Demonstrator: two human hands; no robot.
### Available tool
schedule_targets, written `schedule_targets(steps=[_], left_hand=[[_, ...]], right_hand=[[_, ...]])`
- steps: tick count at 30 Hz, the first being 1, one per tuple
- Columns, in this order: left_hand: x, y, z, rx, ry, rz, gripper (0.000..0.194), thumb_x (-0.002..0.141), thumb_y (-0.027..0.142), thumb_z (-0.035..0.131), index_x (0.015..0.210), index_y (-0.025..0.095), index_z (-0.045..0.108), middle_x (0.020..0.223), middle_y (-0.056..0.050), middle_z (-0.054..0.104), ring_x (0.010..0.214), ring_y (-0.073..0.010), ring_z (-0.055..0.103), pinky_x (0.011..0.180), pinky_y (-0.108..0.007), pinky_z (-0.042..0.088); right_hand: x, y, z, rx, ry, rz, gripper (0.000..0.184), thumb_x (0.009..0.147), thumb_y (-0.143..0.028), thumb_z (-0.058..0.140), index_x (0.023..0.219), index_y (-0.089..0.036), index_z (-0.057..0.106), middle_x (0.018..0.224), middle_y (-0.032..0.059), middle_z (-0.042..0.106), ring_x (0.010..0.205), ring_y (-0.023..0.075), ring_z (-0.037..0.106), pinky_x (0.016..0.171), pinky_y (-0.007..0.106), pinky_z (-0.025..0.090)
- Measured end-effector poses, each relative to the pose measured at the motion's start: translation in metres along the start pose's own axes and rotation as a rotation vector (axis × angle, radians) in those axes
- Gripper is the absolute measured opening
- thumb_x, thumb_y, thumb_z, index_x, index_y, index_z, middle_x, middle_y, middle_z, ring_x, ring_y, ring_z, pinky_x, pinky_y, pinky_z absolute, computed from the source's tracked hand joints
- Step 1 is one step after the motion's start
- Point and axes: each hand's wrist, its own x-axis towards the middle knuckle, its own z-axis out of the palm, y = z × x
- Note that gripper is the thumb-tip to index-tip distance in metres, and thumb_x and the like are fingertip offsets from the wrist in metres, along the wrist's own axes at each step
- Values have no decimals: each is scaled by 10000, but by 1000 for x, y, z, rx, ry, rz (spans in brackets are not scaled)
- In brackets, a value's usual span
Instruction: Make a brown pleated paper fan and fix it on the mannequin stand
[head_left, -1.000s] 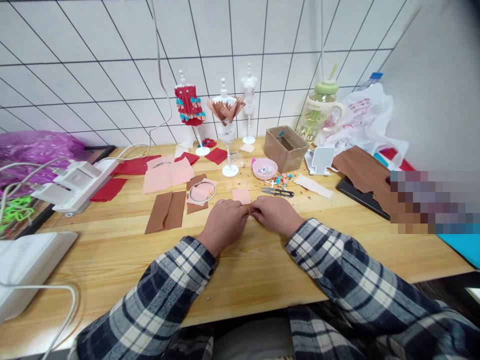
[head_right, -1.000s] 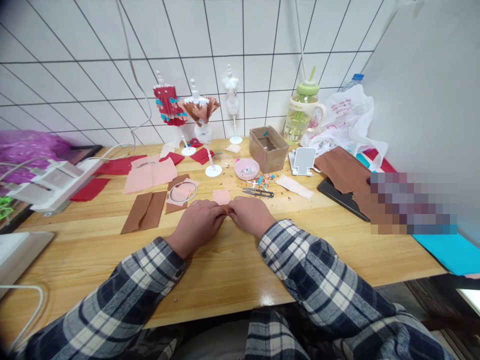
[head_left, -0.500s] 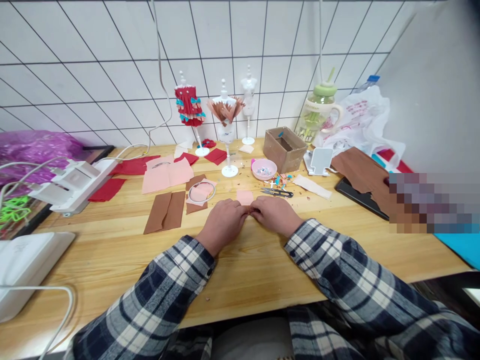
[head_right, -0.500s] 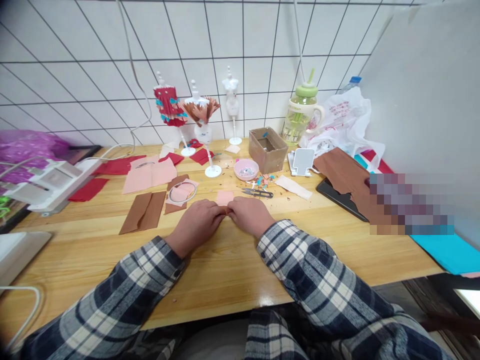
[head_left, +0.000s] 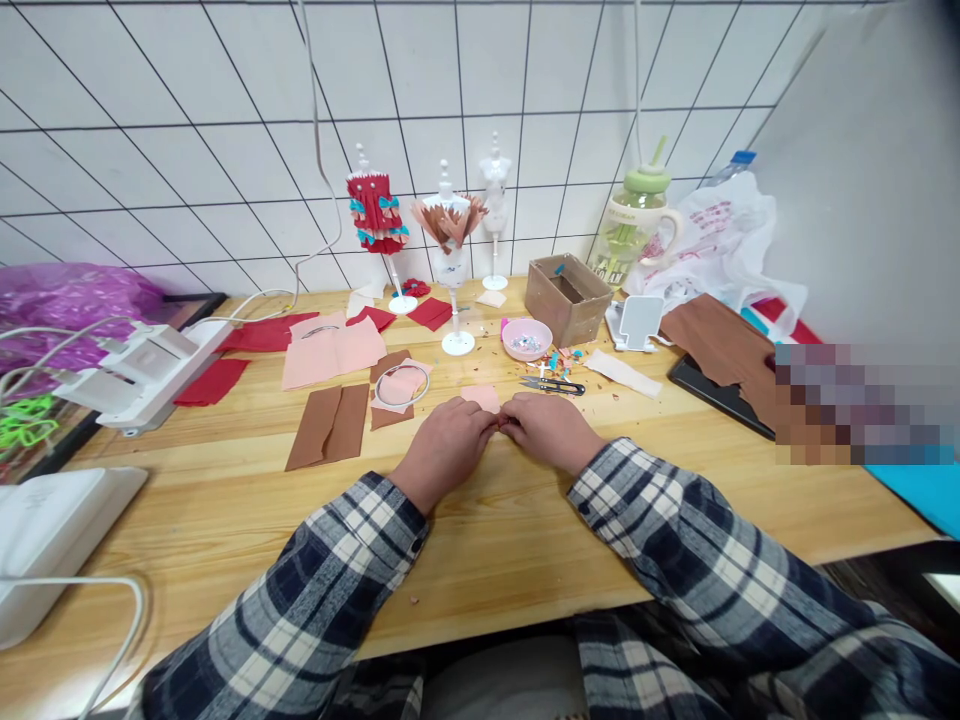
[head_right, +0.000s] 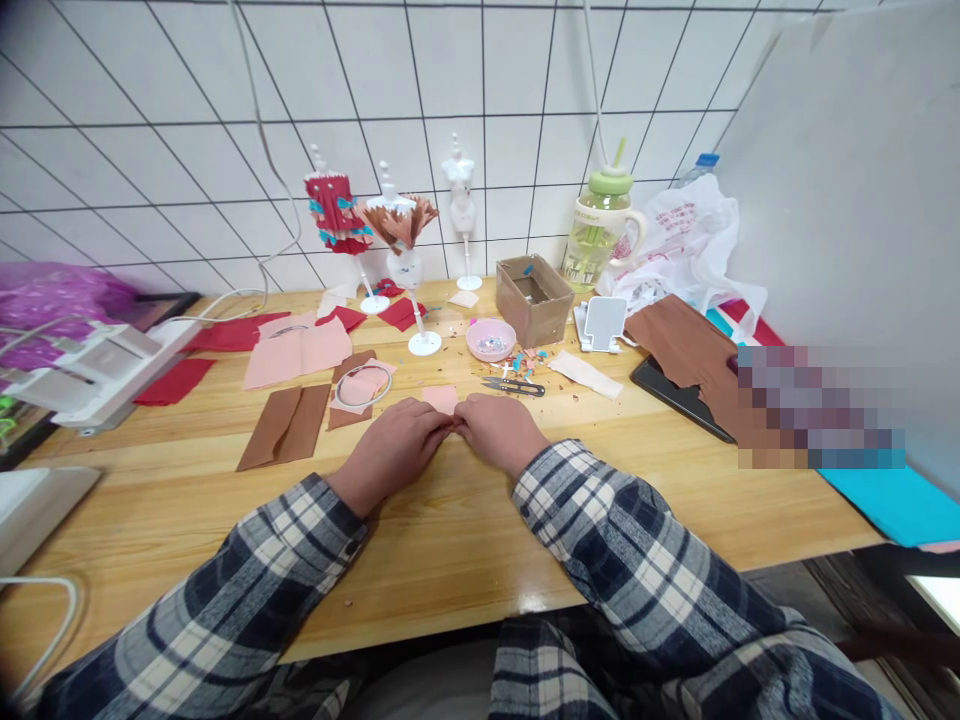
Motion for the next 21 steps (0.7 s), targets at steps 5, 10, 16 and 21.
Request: schedule_targets(steps=[5, 10, 16, 21], left_hand=[[-1, 0, -2, 0, 3, 14, 283, 970, 259, 452, 1035, 209, 723, 873, -78, 679, 851, -217, 581, 791, -356, 457], [-1, 0, -3, 33, 9, 31, 284, 966, 258, 458, 966, 187, 733, 887, -87, 677, 874, -225, 576, 801, -360, 454], [-1, 1, 0, 6, 9, -14, 281, 969, 260, 464, 981, 177, 732, 862, -86, 693, 829, -214, 592, 793, -359, 450], [-1, 0, -2, 24, 14, -3, 279, 959, 253, 477, 955, 187, 747, 880, -91, 678, 861, -224, 575, 797, -367, 449]], right_hand=[[-1, -1, -1, 27, 35, -4, 208, 950, -316, 495, 979, -235, 685, 968, 28, 700, 911, 175, 627, 672, 266, 373], [-1, -2, -2, 20, 31, -9, 233, 957, -326, 483, 978, -237, 698, 965, 34, 703, 902, 175, 625, 683, 265, 378], [0, -1, -1, -2, 25, -8, 238, 948, -329, 488, 961, -230, 703, 937, 41, 701, 876, 182, 628, 658, 272, 361], [-1, -1, 2, 32, 52, -5, 220, 938, -313, 491, 964, -241, 697, 940, 20, 703, 871, 177, 631, 650, 275, 360]])
